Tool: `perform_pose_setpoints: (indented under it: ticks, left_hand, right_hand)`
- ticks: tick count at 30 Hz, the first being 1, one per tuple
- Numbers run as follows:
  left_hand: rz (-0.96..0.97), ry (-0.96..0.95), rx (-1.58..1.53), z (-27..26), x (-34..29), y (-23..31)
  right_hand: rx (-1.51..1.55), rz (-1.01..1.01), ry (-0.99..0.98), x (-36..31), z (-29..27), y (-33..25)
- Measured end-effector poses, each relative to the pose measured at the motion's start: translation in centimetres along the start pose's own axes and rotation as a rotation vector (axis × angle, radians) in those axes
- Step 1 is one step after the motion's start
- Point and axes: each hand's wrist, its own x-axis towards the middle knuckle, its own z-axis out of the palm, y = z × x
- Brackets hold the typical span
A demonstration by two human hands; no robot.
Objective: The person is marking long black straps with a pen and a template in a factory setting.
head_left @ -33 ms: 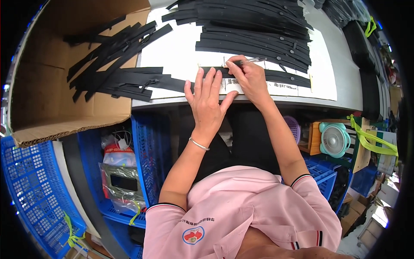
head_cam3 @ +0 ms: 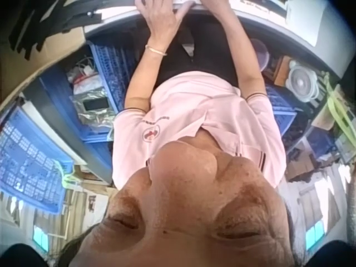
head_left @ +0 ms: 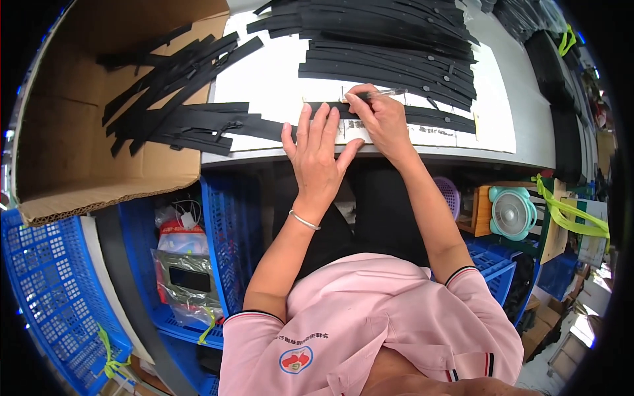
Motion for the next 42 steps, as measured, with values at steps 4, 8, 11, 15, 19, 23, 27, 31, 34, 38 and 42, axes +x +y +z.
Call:
perform_pose_setpoints:
  ticks: [4,8,11,15,19,23,27,31,34,38,42]
  left_hand:
    - [0.001,0.003,0.004,-0.1,0.0,-0.1]
    - [-0.003,-0.002,0.006,-0.1,0.0,0.0]
    - [-0.005,-0.013,0.013,-0.2,0.0,0.1]
    - [-0.001,-0.017,0.026,0.0,0.0,0.0]
    - [0.007,-0.026,0.02,0.0,0.0,0.0]
    - [-0.005,-0.027,0.031,0.0,0.0,-0.1]
    - [0.0,-0.024,0.043,0.0,0.0,-0.1]
    - [0.013,-0.02,0.066,0.2,-0.1,-0.1]
    - [0.012,-0.054,0.057,0.1,0.0,-0.2]
    - [-0.021,-0.091,0.089,-0.2,0.2,1.6]
    - [0.071,-0.173,-0.03,1.0,0.5,5.1]
  right_hand:
    - [0.146,0.016,0.046,-0.4,0.1,-0.3]
    - [0.175,-0.029,-0.047,-0.4,-0.3,0.2]
    - [0.137,-0.037,-0.062,-0.4,-0.4,0.3]
    - [0.03,-0.047,-0.095,-0.5,-0.5,0.6]
    - [0.041,-0.087,-0.108,-0.3,-1.0,0.3]
    - [0.28,0.07,-0.129,-1.0,-2.3,-0.6]
    - [0.239,0.08,0.218,-1.8,-5.9,1.0]
    - [0.059,0.211,0.232,-2.2,-8.1,2.3]
    - [0.084,0.237,0.248,-2.1,-8.3,2.2]
    - [0.102,0.219,0.262,-2.1,-8.0,2.2]
    - [0.077,0.168,0.269,-2.2,-7.9,2.9]
